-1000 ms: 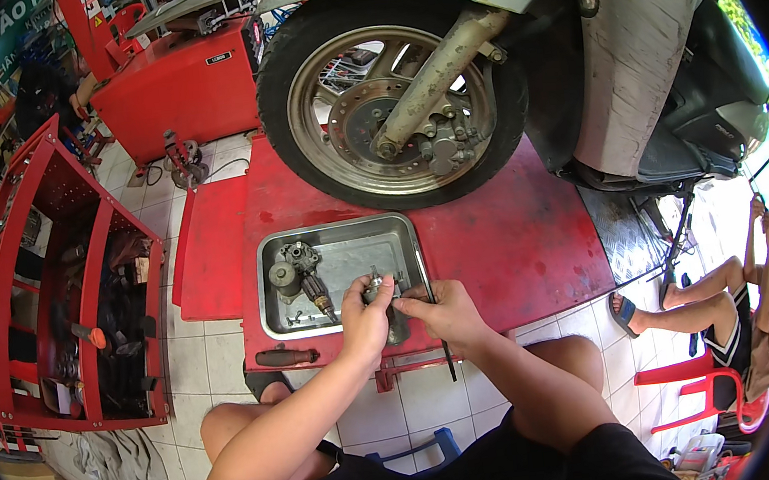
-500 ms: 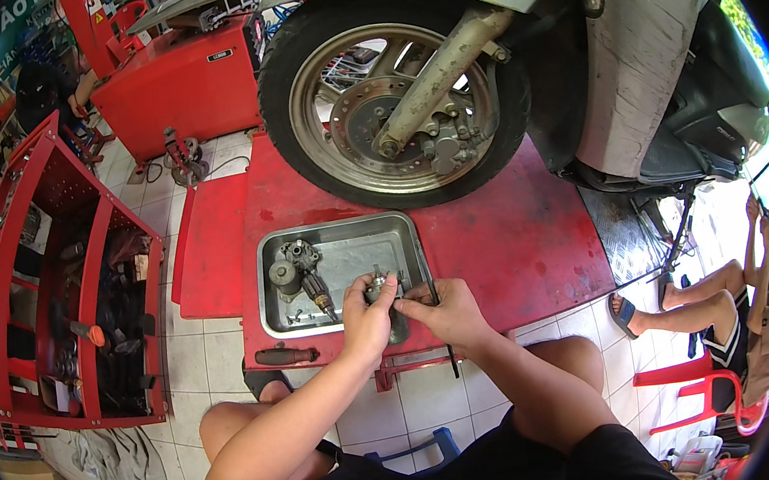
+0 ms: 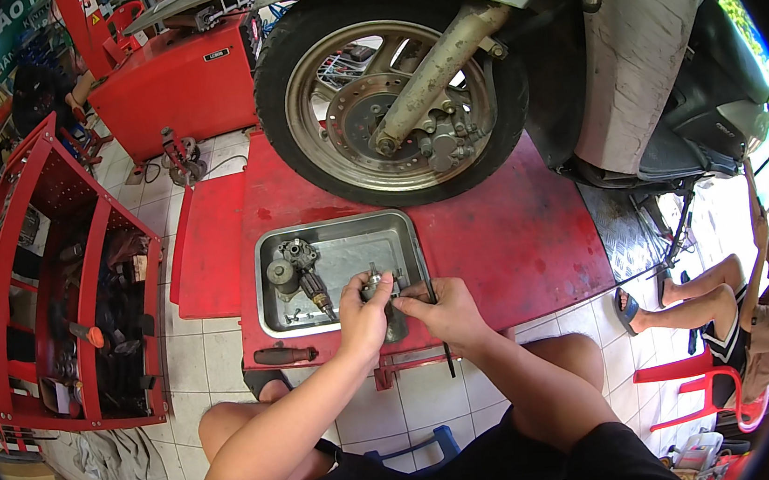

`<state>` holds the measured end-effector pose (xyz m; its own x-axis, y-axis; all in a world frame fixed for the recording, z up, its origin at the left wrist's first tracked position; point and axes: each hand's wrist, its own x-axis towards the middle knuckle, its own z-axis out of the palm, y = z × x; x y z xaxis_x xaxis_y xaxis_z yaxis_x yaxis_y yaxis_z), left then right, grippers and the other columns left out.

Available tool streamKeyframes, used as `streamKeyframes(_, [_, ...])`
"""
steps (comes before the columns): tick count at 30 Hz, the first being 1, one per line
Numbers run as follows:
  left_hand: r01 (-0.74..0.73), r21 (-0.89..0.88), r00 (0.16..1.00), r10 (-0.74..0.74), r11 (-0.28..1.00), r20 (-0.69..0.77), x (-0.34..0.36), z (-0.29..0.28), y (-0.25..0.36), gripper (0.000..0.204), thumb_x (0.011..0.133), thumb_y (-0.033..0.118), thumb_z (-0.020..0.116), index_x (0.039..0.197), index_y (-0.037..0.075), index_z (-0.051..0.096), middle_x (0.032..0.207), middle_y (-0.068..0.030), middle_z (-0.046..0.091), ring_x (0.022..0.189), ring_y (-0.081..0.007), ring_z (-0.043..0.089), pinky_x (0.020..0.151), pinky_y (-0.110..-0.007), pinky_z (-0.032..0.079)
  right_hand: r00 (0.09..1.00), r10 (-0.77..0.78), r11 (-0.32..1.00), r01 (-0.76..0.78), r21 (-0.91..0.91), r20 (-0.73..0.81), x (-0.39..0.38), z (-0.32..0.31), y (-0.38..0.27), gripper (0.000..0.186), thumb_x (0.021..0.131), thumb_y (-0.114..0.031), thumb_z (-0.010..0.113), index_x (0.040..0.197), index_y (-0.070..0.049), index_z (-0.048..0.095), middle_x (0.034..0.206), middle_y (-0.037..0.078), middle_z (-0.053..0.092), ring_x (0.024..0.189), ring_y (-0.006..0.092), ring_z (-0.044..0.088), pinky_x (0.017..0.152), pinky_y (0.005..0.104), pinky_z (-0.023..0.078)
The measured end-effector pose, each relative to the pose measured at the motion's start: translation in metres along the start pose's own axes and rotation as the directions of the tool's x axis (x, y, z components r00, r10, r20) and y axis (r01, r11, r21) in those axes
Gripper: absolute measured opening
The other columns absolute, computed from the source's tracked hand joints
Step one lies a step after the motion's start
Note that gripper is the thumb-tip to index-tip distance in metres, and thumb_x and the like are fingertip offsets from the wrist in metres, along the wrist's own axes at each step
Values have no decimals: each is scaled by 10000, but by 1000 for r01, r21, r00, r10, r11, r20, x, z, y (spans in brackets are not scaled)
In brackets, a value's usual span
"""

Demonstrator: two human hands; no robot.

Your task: The person sits in a workshop and uses a screwdriver to disassemble a cylindrical motorcycle part, likely a starter motor, over a metal tray. They remove internal components such as a rotor and brushes, placing them into the tray, and then reassemble the unit by inserting the components back into the housing.

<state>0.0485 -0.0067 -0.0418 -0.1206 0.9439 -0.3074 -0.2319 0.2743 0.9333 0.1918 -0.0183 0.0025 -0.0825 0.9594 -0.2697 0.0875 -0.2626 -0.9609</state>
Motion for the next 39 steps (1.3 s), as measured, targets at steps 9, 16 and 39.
streamKeyframes(9, [-5,-5,1000,5,1000,-4,2,-1,-4,389,949,301,691,1175,9,569,1029,-84,625,933,-157,580,799,-301,479,1000,22,1000,-22,-5,4,-1,1,0,275,829,-135,781,942,99,694,835,100,713,754,112,631,681,271,509])
streamKeyframes(16, [10,2,1000,-10,1000,-6,2,-1,-2,435,945,319,695,1202,-1,553,1052,-99,618,948,-164,577,814,-307,480,997,77,996,-76,-35,10,-2,1,-6,275,832,-135,776,959,96,697,845,98,717,761,114,632,689,274,508])
streamKeyframes(39, [48,-54,999,-47,997,20,-3,-2,8,388,947,293,692,1175,7,562,1035,-83,617,940,-163,575,808,-309,477,985,169,985,-167,-52,23,-1,0,-7,282,807,-188,793,938,48,711,830,82,711,768,122,627,707,285,497])
